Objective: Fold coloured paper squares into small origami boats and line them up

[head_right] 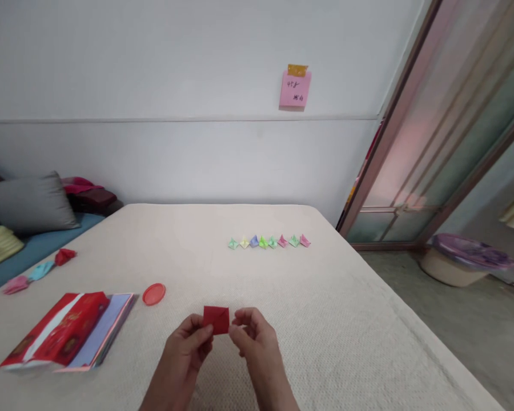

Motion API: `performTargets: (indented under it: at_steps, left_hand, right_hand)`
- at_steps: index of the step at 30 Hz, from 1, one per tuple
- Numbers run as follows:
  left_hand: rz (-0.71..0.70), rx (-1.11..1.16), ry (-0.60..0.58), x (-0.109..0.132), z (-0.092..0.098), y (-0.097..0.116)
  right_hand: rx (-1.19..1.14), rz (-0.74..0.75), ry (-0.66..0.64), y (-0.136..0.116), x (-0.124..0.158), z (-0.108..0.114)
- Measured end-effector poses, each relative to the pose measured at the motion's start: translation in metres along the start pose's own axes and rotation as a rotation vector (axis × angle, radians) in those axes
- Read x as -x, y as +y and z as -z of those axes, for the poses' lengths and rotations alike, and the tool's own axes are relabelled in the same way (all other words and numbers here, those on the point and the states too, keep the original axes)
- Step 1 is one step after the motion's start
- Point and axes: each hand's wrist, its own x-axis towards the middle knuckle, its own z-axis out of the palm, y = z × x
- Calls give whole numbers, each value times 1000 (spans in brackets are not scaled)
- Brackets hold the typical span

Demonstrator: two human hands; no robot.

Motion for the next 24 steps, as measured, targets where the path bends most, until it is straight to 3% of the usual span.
performTargets:
  at_steps: [3,5,14,24]
  left_hand:
    - [113,215,-48,1,-1,-3]
    - [124,237,-79,3,-3,-6]
    - [92,-77,-220,4,-4,-4]
    - [-158,-199,-88,1,-2,-1]
  right_hand:
    - [20,13,-116,7,-1,-5]
    - [11,8,-115,11,-2,-8]
    - [-143,-35,-68,10,-4,1]
    - [-91,16,-89,2,0,1]
